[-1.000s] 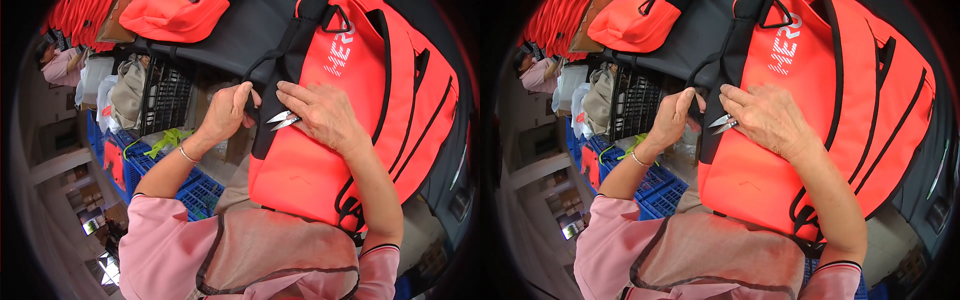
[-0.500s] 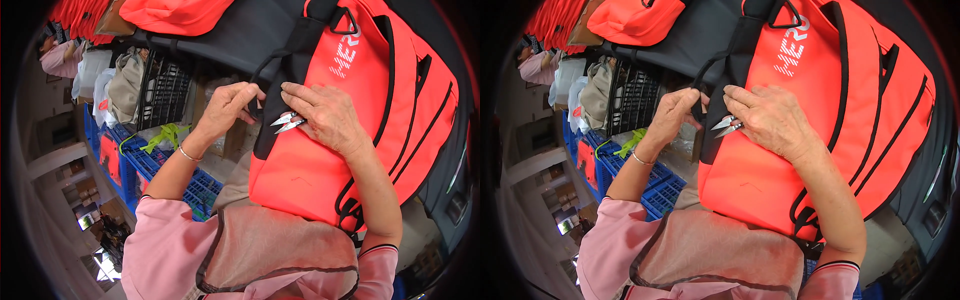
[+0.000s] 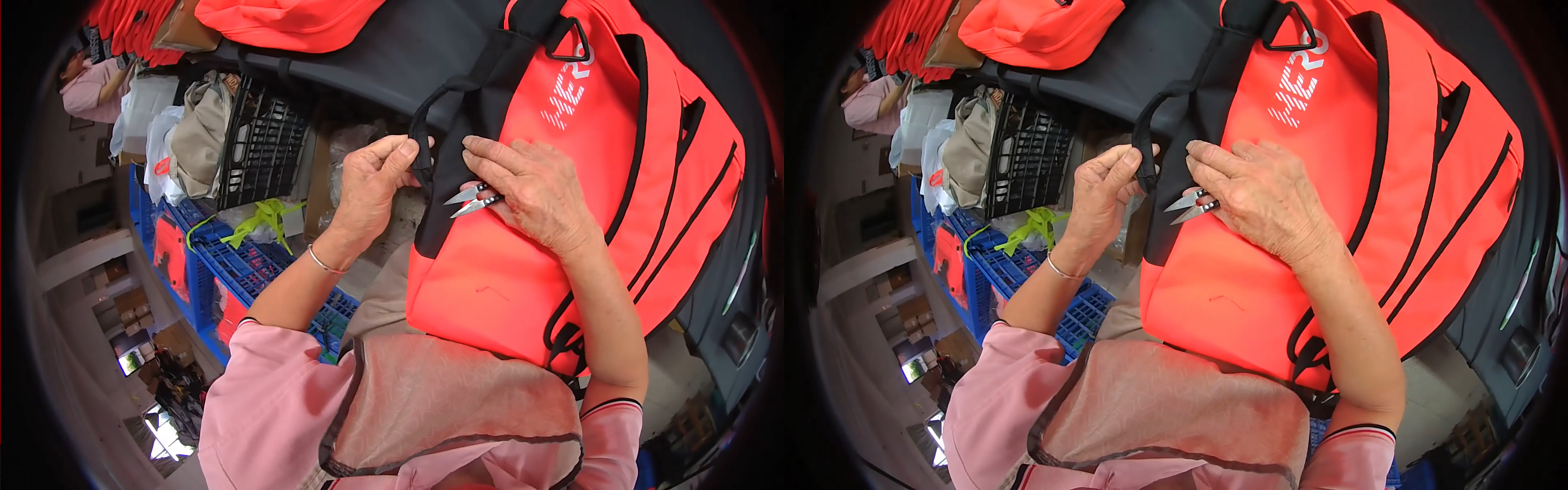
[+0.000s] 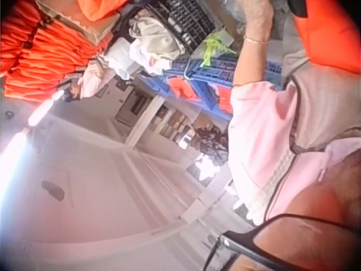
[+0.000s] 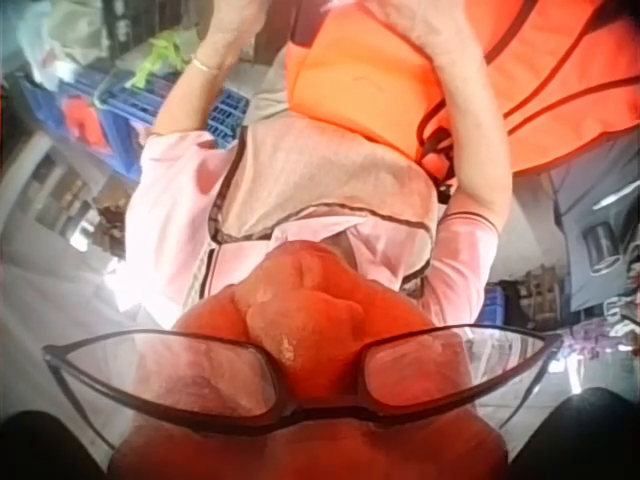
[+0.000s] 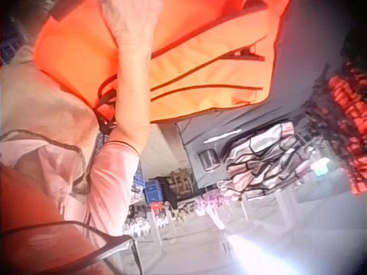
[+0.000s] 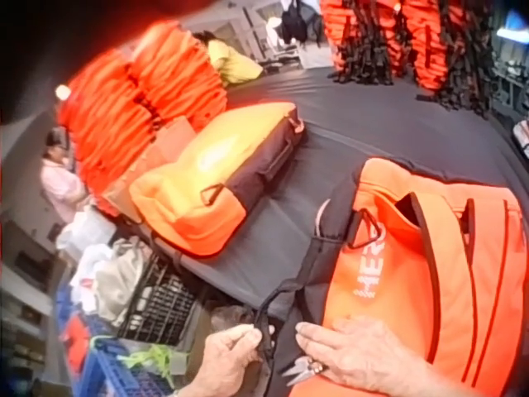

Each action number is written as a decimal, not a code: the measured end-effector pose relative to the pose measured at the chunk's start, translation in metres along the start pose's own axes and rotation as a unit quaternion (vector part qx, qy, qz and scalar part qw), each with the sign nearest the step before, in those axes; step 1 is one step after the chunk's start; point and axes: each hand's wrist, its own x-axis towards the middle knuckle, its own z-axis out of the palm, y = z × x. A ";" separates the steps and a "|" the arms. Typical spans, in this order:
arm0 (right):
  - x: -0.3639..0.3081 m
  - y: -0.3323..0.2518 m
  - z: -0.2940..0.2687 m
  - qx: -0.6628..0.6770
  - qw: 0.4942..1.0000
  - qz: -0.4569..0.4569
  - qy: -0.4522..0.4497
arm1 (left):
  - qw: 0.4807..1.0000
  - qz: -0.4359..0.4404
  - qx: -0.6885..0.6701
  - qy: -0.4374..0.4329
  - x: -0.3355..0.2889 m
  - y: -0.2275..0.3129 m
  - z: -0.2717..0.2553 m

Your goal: Inspecting and finishing orange gear bags by trimming loose threads with scissors and checking zippers and seams.

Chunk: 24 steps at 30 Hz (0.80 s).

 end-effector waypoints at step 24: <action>0.039 -0.035 -0.034 0.111 0.985 0.128 0.040 | 0.892 -0.135 -0.420 -0.093 0.000 -0.015 0.018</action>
